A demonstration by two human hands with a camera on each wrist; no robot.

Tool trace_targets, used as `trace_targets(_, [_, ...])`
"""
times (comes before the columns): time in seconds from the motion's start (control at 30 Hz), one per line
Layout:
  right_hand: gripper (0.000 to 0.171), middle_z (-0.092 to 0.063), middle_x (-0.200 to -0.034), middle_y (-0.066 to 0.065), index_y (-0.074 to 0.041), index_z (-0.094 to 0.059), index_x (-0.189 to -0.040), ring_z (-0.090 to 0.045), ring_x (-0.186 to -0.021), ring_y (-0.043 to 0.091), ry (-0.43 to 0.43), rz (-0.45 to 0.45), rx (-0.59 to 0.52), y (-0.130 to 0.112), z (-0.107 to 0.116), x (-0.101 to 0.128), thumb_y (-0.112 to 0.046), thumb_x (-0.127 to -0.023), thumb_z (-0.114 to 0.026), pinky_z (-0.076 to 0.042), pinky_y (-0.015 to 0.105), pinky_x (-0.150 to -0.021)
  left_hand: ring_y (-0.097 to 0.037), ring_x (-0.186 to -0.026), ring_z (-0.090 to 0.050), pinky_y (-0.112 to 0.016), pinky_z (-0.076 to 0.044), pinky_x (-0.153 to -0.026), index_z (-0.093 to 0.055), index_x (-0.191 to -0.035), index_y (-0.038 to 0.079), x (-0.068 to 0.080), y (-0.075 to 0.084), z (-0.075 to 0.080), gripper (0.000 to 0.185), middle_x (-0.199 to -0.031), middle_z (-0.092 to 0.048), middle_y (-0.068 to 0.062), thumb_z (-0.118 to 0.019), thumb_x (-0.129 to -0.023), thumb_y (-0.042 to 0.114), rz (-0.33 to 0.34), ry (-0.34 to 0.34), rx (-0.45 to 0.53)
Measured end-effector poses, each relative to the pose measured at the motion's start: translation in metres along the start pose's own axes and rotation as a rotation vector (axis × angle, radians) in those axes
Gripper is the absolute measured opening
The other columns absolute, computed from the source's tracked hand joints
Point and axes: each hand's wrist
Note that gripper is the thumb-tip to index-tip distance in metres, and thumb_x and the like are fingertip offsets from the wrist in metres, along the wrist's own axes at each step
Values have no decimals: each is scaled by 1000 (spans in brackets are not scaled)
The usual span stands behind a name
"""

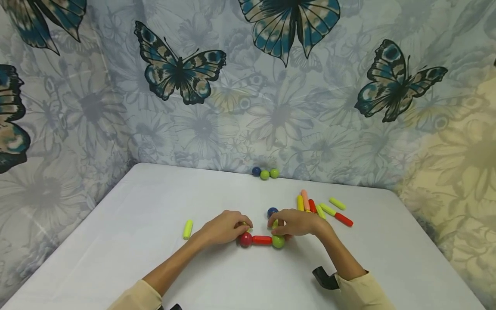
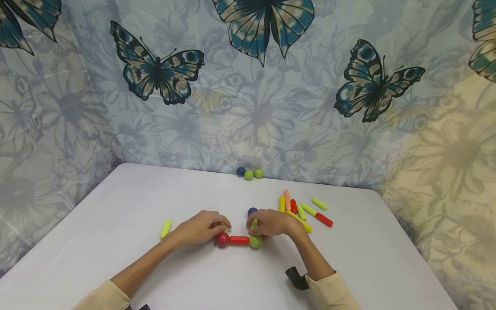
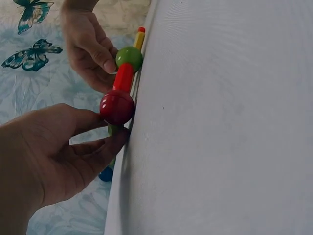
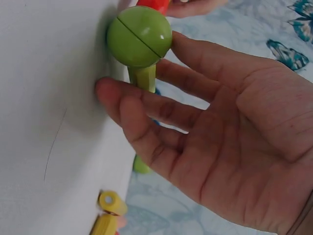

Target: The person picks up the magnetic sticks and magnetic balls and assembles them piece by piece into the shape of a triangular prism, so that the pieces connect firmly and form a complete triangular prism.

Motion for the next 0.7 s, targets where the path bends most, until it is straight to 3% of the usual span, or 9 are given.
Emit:
trace_targets(0.27, [27, -64, -101, 1, -13, -70, -126, -59, -91, 16, 11, 92, 56, -8, -1, -3, -24, -102, -68, -49, 31, -80, -5, -77, -52, -20, -44, -71, -78, -116, 15, -1, 0, -3, 25, -95, -67, 4, -58, -103, 10, -115, -29, 17])
trace_targets(0.53, [29, -64, -102, -4, -17, -72, -127, -57, -97, 15, -41, 98, 72, -15, -3, 1, -26, -99, -71, -50, 32, -83, -4, -79, -54, -18, -46, -71, -79, -118, 14, -1, -5, -7, 26, -104, -71, 0, -58, -103, 9, -99, 2, 47])
trace_targets(0.7, [34, -64, -103, -1, -18, -66, -133, -58, -97, 17, -77, 113, 70, -13, 1, 4, -24, -100, -71, -49, 32, -82, -4, -83, -57, -19, -49, -75, -74, -127, 15, -2, -6, -2, 26, -104, -70, 0, -61, -105, 20, -101, -24, 38])
Point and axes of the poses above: each hand's wrist, its own x-axis away from the middle knuckle, its own z-axis out of the back of the hand, y = z × x
